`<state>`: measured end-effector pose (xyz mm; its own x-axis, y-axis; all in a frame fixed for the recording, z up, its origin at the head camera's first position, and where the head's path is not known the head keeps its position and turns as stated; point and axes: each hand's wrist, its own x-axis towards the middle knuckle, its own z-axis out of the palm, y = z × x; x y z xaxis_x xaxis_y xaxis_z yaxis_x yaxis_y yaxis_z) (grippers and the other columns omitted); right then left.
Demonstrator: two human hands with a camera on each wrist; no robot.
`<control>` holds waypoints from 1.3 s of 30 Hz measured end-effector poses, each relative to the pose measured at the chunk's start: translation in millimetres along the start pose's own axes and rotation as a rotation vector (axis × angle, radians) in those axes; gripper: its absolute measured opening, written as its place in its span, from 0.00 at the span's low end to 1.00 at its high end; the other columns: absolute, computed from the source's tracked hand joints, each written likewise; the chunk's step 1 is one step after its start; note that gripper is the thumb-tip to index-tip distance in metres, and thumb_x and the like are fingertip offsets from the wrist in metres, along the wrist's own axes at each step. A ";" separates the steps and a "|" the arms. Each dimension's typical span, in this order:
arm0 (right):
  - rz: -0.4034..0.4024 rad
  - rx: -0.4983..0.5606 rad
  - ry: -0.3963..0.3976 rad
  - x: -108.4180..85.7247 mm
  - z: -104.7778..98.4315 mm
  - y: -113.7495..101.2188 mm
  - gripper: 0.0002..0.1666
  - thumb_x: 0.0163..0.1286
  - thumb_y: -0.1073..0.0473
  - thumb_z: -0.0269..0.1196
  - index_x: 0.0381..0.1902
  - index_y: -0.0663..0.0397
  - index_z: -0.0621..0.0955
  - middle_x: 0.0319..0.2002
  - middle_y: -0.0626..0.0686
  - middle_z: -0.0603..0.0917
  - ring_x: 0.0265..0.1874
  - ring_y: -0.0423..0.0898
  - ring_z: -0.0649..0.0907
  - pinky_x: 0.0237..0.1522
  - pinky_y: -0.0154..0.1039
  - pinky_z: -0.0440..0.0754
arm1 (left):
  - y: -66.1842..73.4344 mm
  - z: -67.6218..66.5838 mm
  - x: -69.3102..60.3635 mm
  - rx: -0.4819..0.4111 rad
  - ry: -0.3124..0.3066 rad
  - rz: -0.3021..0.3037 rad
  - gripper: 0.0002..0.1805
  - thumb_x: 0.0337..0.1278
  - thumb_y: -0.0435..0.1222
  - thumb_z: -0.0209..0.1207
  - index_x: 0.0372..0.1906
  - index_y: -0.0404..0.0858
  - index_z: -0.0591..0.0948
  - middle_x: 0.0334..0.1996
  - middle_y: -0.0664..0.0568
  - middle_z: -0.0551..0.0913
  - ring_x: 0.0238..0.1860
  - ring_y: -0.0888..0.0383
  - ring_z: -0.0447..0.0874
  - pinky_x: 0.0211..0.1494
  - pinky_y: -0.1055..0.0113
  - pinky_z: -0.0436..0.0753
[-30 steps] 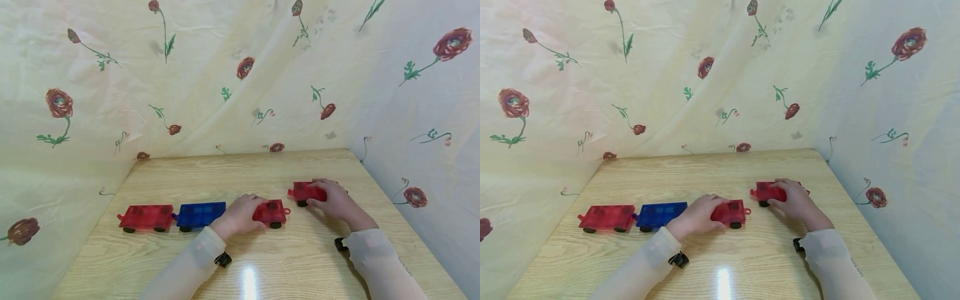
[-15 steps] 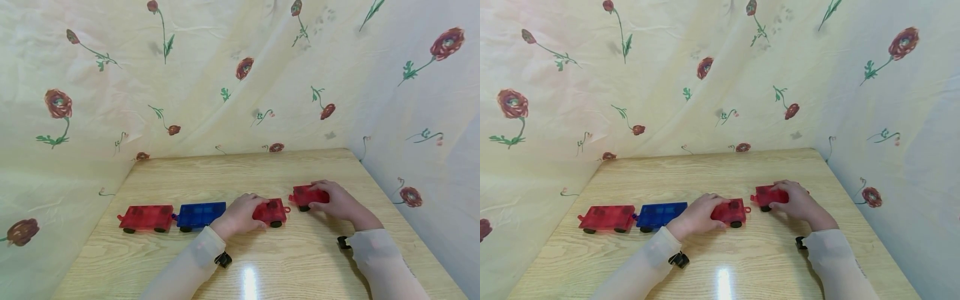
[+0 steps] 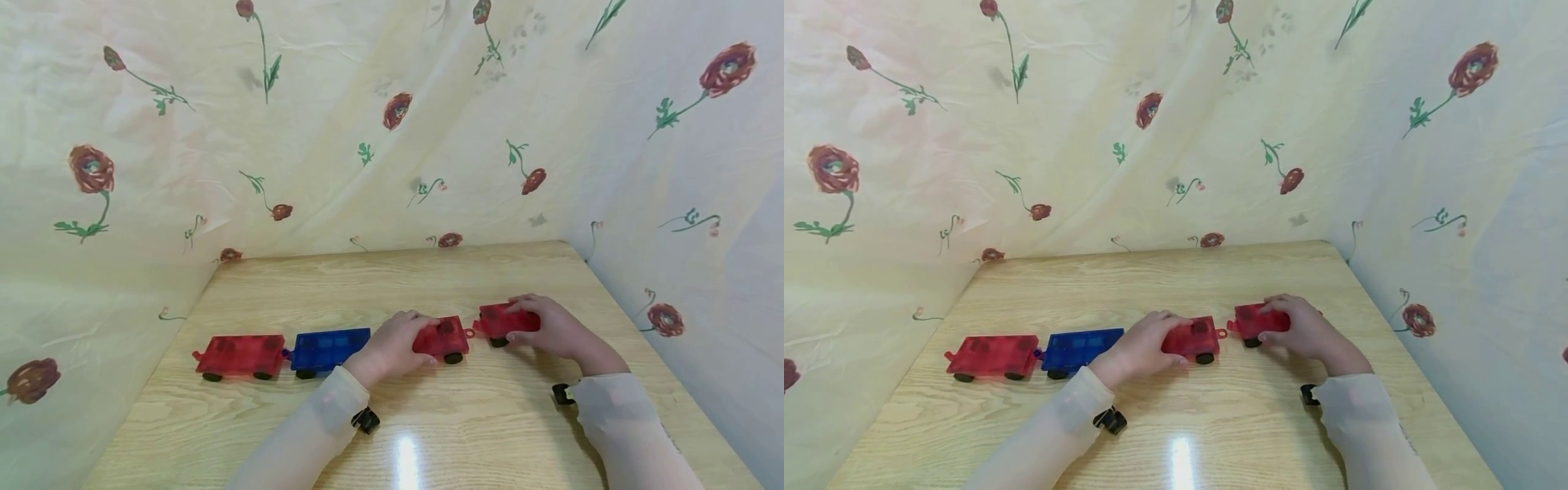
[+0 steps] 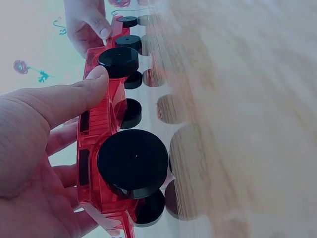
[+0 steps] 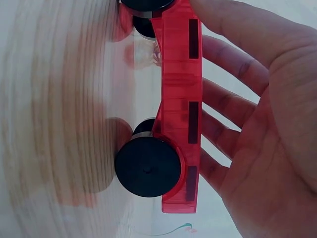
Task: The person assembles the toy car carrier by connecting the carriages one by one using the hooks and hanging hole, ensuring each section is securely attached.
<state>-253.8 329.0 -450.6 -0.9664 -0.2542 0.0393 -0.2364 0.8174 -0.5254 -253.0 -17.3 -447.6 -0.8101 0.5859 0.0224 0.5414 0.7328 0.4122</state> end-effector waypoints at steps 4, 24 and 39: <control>0.002 0.008 0.000 -0.4 -0.7 -1.9 0.34 0.62 0.46 0.79 0.62 0.52 0.84 0.71 0.63 0.73 0.67 0.68 0.71 0.61 0.69 0.77 | -0.5 -0.4 1.7 -0.023 0.010 -0.019 0.41 0.59 0.54 0.74 0.76 0.55 0.73 0.66 0.55 0.77 0.66 0.54 0.74 0.65 0.54 0.81; -0.039 0.023 0.000 -0.9 0.3 -4.1 0.30 0.63 0.49 0.79 0.61 0.52 0.86 0.71 0.63 0.74 0.70 0.69 0.68 0.66 0.70 0.70 | 3.9 1.0 19.1 -0.003 0.024 -0.011 0.39 0.61 0.55 0.72 0.76 0.55 0.73 0.69 0.56 0.75 0.69 0.54 0.72 0.70 0.54 0.76; -0.030 0.027 -0.004 -1.5 -0.1 -2.9 0.31 0.62 0.47 0.79 0.60 0.51 0.86 0.71 0.62 0.73 0.71 0.69 0.68 0.67 0.71 0.69 | 3.7 5.9 25.5 -0.007 0.013 -0.012 0.39 0.62 0.56 0.71 0.76 0.54 0.73 0.70 0.55 0.75 0.70 0.53 0.71 0.72 0.55 0.74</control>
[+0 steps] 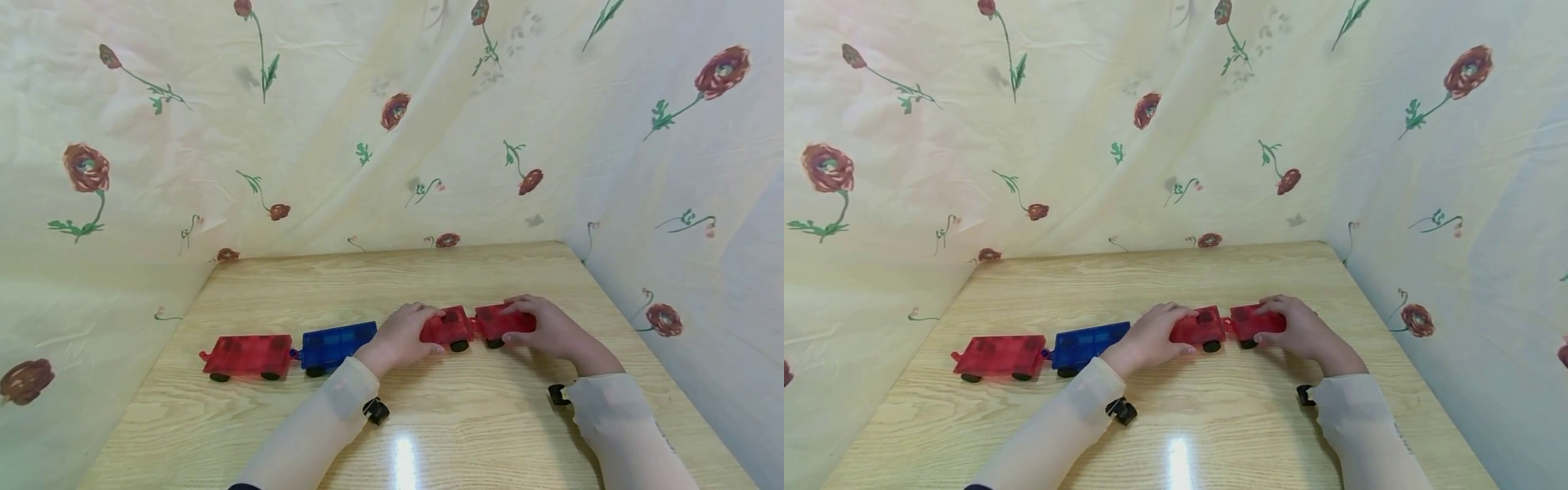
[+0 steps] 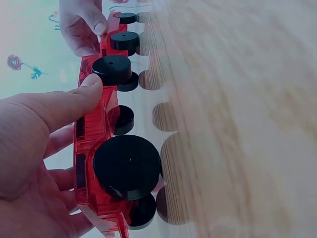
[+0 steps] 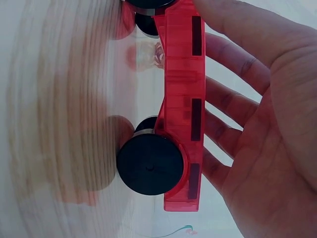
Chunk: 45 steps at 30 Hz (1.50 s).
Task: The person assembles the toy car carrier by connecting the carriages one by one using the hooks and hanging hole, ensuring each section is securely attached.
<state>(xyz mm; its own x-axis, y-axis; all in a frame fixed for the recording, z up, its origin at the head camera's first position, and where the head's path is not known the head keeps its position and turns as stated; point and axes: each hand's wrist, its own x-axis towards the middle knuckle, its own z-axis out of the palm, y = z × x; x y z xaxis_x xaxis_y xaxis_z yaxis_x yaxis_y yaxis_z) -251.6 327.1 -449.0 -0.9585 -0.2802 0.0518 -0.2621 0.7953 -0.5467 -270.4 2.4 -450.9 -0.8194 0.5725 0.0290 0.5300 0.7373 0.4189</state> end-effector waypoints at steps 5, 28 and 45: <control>-0.014 -0.002 0.001 -0.6 -0.1 -0.5 0.31 0.63 0.47 0.79 0.60 0.52 0.86 0.71 0.62 0.74 0.71 0.69 0.69 0.67 0.70 0.69 | 0.3 1.3 0.9 0.019 0.013 0.010 0.39 0.61 0.54 0.72 0.76 0.56 0.74 0.69 0.56 0.75 0.70 0.54 0.71 0.72 0.56 0.74; -0.002 -0.013 -0.006 -2.1 -4.4 -2.7 0.30 0.62 0.49 0.80 0.59 0.52 0.86 0.68 0.64 0.76 0.67 0.68 0.72 0.62 0.66 0.77 | -1.5 0.7 4.2 0.052 -0.012 0.023 0.35 0.61 0.52 0.72 0.73 0.56 0.76 0.66 0.57 0.77 0.68 0.54 0.73 0.72 0.56 0.75; 0.027 -0.042 -0.027 -2.3 -7.6 -1.5 0.29 0.62 0.50 0.79 0.59 0.51 0.87 0.68 0.64 0.76 0.66 0.69 0.72 0.61 0.67 0.77 | -7.4 -5.9 -3.4 0.085 -0.035 0.025 0.38 0.60 0.53 0.73 0.76 0.59 0.74 0.76 0.53 0.69 0.76 0.50 0.65 0.77 0.51 0.67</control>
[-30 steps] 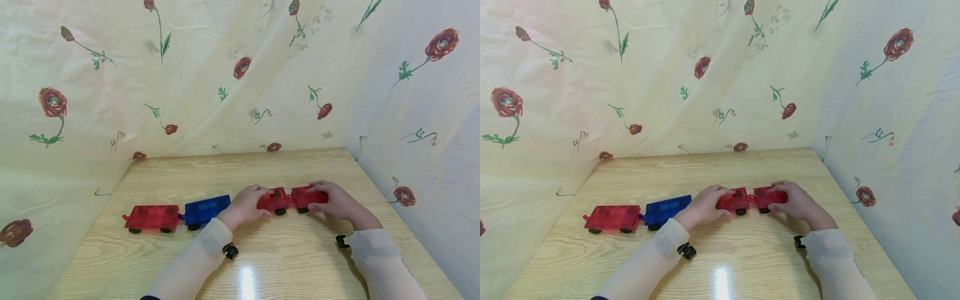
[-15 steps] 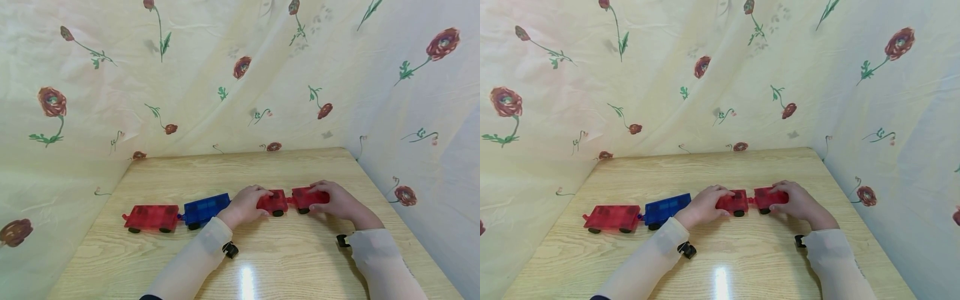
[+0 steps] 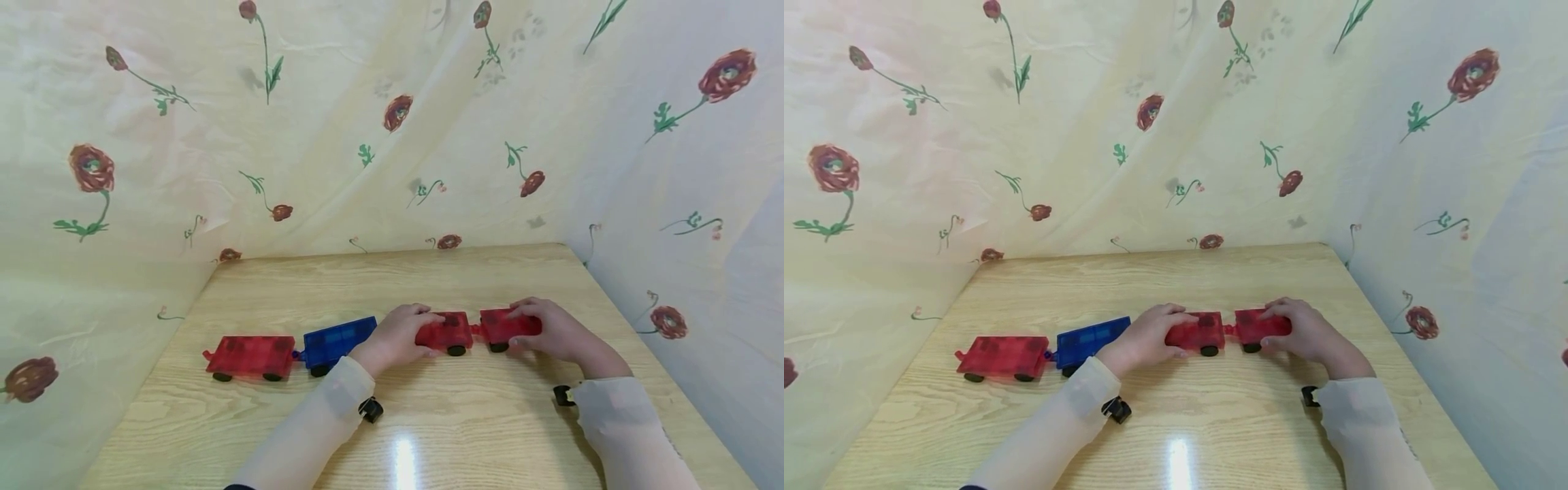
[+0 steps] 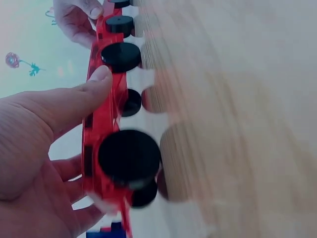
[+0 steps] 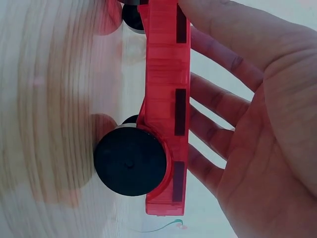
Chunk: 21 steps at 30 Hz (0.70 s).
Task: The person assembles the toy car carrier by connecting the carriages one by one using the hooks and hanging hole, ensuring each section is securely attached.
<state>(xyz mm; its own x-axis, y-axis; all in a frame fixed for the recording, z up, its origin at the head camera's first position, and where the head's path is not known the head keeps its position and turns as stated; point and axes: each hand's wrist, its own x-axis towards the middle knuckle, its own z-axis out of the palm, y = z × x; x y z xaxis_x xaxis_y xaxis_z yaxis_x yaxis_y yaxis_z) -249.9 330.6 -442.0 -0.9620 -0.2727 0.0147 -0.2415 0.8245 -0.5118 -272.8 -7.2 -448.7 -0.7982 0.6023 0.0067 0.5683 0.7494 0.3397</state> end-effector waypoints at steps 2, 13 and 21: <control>0.006 0.005 0.004 -0.2 -0.3 0.0 0.29 0.62 0.50 0.79 0.59 0.51 0.87 0.68 0.63 0.76 0.66 0.68 0.72 0.62 0.67 0.77 | -3.2 -3.6 -3.8 0.009 0.009 -0.002 0.39 0.60 0.53 0.73 0.76 0.59 0.74 0.76 0.53 0.69 0.76 0.49 0.64 0.77 0.51 0.67; -0.002 0.005 0.000 -2.5 -1.5 -0.7 0.30 0.61 0.48 0.80 0.59 0.52 0.87 0.68 0.63 0.76 0.66 0.68 0.73 0.62 0.67 0.77 | -37.3 -19.1 -33.0 -0.011 0.036 -0.025 0.44 0.59 0.54 0.74 0.79 0.54 0.70 0.73 0.52 0.70 0.75 0.49 0.66 0.75 0.48 0.70; -0.008 0.014 -0.005 -2.1 -1.7 -3.4 0.32 0.59 0.47 0.81 0.59 0.52 0.87 0.69 0.63 0.75 0.67 0.68 0.72 0.63 0.67 0.76 | -69.8 -22.6 -66.0 -0.032 0.050 -0.076 0.45 0.57 0.51 0.77 0.78 0.53 0.71 0.72 0.52 0.71 0.73 0.46 0.69 0.72 0.43 0.72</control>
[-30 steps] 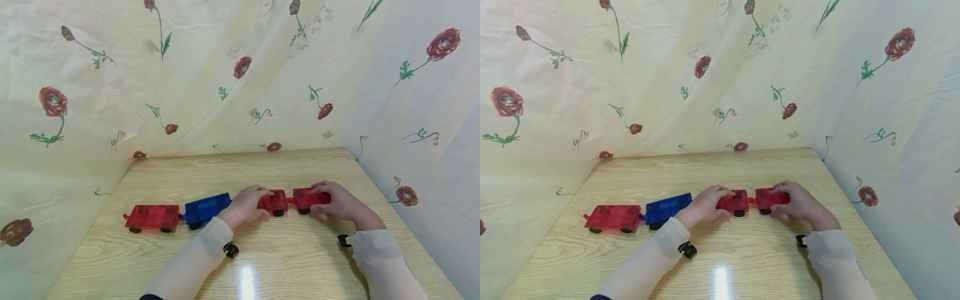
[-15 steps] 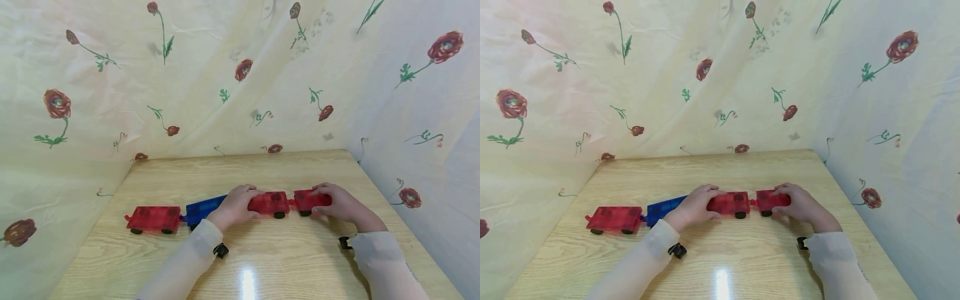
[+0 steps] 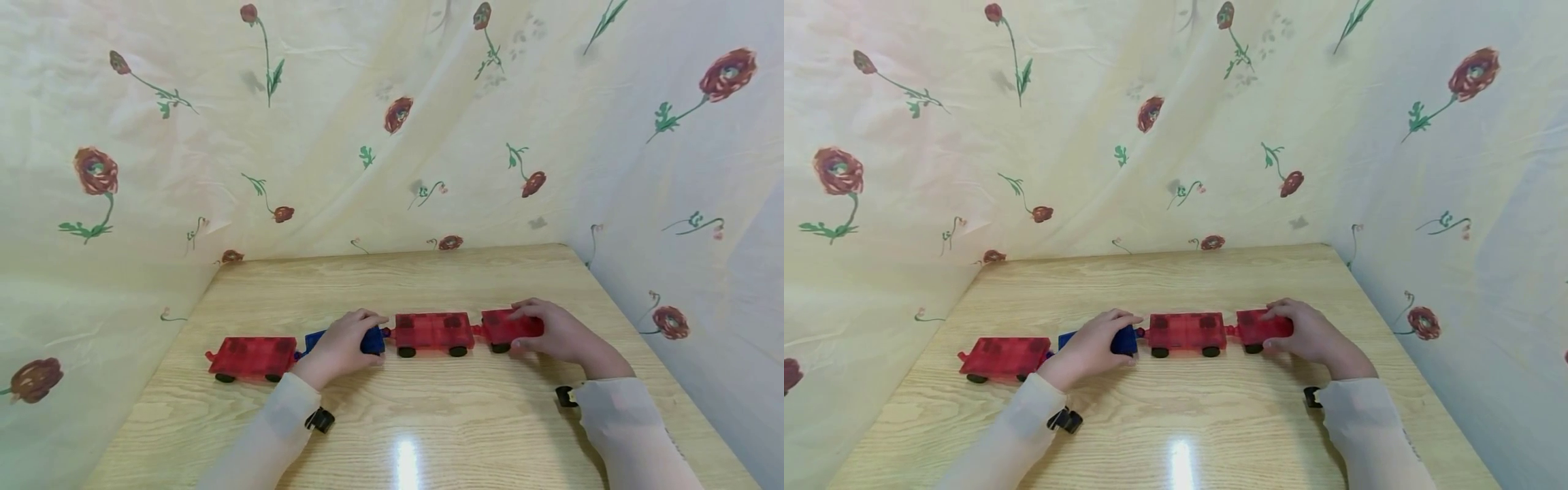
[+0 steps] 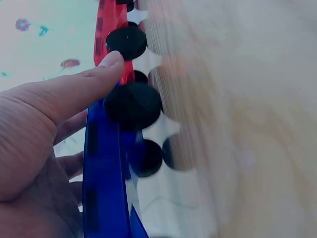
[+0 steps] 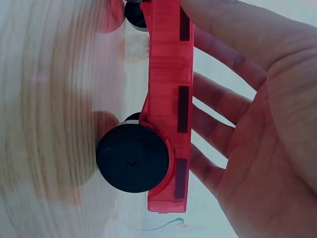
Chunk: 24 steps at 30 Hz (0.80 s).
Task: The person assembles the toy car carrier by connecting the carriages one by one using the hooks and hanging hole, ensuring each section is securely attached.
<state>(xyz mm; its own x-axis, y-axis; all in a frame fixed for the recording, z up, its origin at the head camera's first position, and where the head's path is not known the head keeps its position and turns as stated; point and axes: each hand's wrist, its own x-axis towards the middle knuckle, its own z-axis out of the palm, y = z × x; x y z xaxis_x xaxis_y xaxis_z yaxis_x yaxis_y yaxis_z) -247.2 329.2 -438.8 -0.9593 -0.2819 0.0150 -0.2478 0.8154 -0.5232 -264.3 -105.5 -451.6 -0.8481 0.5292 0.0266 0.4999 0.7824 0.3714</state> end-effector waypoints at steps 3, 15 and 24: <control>-0.005 -0.003 -0.004 0.0 -0.3 1.3 0.30 0.60 0.48 0.81 0.58 0.51 0.87 0.69 0.63 0.76 0.67 0.69 0.72 0.64 0.68 0.74 | -8.7 -2.7 -10.1 -0.017 0.014 -0.033 0.45 0.55 0.49 0.78 0.78 0.53 0.71 0.72 0.51 0.71 0.72 0.45 0.71 0.69 0.42 0.75; -0.021 -0.007 -0.009 0.5 -2.4 5.5 0.26 0.60 0.54 0.80 0.57 0.50 0.88 0.67 0.63 0.77 0.67 0.69 0.72 0.63 0.67 0.76 | -31.8 -13.6 -33.4 -0.044 0.053 -0.143 0.45 0.52 0.51 0.79 0.76 0.52 0.74 0.69 0.49 0.76 0.69 0.43 0.74 0.67 0.39 0.77; -0.015 0.012 -0.017 1.0 -4.2 3.7 0.24 0.61 0.60 0.79 0.56 0.49 0.89 0.67 0.63 0.77 0.65 0.68 0.73 0.60 0.63 0.80 | -39.9 -16.5 -36.9 -0.067 0.068 -0.111 0.42 0.51 0.47 0.79 0.74 0.51 0.77 0.68 0.52 0.78 0.71 0.46 0.73 0.71 0.46 0.74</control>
<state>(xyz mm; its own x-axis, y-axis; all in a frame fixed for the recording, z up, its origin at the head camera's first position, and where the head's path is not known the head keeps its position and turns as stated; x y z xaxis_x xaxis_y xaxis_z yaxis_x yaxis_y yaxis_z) -249.7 334.1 -437.2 -0.9531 -0.3026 0.0079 -0.2600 0.8049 -0.5335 -255.8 -161.6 -452.1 -0.9087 0.4151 0.0442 0.3914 0.8102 0.4363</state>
